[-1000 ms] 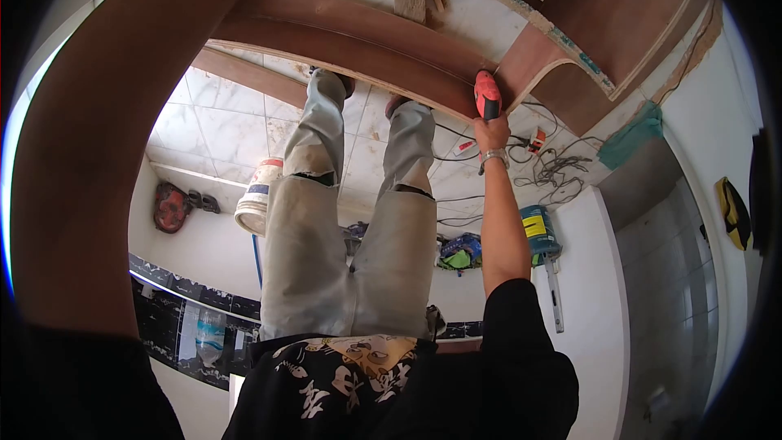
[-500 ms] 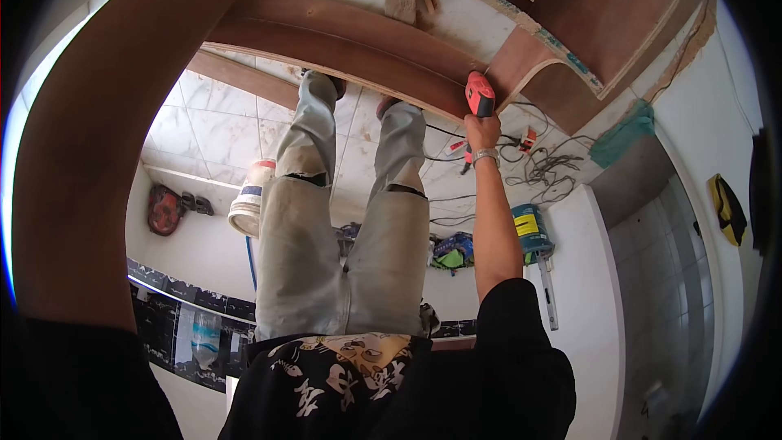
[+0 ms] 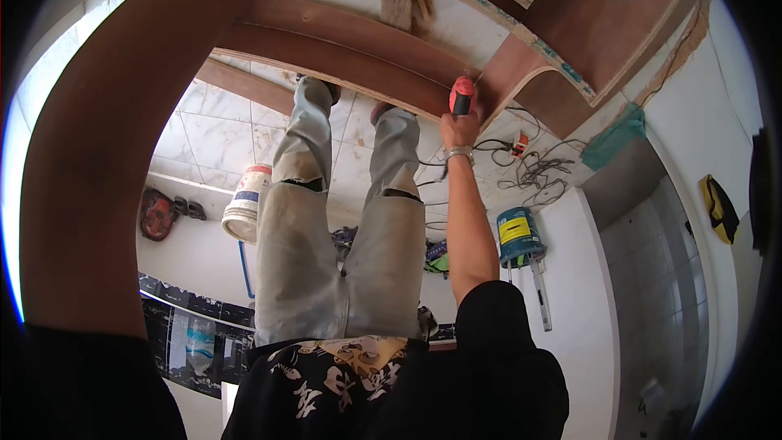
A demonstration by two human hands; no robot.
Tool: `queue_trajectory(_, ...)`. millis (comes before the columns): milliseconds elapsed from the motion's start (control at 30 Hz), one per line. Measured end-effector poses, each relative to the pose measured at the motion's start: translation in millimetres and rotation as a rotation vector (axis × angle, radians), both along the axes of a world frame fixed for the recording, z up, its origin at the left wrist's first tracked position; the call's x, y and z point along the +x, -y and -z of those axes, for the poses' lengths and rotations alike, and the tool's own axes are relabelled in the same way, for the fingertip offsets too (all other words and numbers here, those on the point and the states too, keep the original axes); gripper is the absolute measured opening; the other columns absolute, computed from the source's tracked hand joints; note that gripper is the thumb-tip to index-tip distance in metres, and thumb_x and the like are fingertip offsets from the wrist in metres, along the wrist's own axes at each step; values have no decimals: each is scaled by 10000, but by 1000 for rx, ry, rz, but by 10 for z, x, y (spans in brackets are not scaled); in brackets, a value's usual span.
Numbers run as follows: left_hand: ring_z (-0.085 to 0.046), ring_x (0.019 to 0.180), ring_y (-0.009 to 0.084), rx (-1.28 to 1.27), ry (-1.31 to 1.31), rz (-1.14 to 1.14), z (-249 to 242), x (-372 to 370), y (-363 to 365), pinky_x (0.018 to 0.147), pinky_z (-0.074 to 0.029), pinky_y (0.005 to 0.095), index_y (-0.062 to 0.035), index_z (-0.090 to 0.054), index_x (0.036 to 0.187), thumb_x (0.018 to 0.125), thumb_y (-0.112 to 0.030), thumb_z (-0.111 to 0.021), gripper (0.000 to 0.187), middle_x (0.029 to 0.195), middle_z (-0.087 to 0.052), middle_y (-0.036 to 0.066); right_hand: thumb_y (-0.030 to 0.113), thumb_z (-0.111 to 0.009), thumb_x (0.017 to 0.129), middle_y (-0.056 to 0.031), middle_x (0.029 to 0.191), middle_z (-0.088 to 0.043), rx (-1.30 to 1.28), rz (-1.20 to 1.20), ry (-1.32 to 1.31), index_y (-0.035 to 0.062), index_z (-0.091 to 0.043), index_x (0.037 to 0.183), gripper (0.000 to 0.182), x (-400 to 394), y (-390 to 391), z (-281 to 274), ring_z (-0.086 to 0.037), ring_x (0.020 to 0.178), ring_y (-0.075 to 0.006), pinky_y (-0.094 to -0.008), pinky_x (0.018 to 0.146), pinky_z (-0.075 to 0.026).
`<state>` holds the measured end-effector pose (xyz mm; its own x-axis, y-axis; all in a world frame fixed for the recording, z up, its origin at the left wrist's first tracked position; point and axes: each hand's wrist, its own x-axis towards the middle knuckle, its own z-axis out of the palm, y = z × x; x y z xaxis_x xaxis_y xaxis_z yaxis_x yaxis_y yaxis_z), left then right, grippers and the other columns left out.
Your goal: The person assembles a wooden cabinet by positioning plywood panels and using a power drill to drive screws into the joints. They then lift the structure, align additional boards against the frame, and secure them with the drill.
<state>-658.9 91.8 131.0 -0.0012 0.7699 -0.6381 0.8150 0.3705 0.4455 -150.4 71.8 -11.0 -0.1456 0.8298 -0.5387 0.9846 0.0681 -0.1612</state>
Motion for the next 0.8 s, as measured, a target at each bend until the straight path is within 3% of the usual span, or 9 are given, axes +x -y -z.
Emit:
queue_trajectory(67,-720,985,376,-26,22,5,-7,-18,-11,891,-570,453,-97,-769,1122,725,-391,-781,494,1059,-761,178,155,-622,722,-157,629,-648,77,-234,37,-3,-662,920,256,-24,-189,-71,-681,534,-292,-422,538,-569)
queue_trajectory(200,-715,1006,377,3,57,35,57,-39,-13,906,-566,451,-87,-766,1114,729,-377,-778,482,1078,-757,185,104,-641,705,-136,635,-625,-322,213,61,6,-639,792,131,-13,-562,-192,-650,541,-216,-374,506,-534)
queue_trajectory(300,-716,1002,377,-12,31,35,-7,-8,-33,906,-567,451,-91,-767,1115,730,-377,-778,479,1076,-758,186,67,-643,691,-95,628,-611,-446,667,-104,10,-616,738,79,-120,-558,-417,-606,510,-201,-346,473,-504)
queue_trajectory(467,-713,1017,379,18,29,20,10,-21,-5,914,-565,452,-95,-768,1116,732,-371,-779,473,1090,-756,188,10,-656,703,-121,661,-613,-461,1011,-335,14,-590,727,70,-97,-282,-421,-600,546,-247,-378,509,-518)
queue_trajectory(600,-711,1027,380,-4,29,11,-38,-4,-22,922,-563,451,-90,-767,1116,733,-367,-780,473,1096,-755,188,0,-652,706,-111,679,-608,-407,1174,-459,19,-560,715,94,-245,-51,-371,-588,530,-240,-381,499,-516)
queue_trajectory(700,-711,1036,377,16,6,41,-56,3,-38,930,-562,448,-84,-767,1119,733,-366,-780,478,1101,-755,187,-9,-633,697,-96,677,-600,-394,1017,-321,20,-556,720,85,-390,37,-315,-578,515,-233,-389,484,-513)
queue_trajectory(800,-711,1043,373,-2,22,37,-88,-1,-40,933,-561,445,-80,-766,1121,735,-361,-779,478,1110,-753,188,109,-621,692,-154,695,-647,-212,367,-66,17,-605,757,114,-394,-17,-245,-653,565,-287,-427,551,-551)
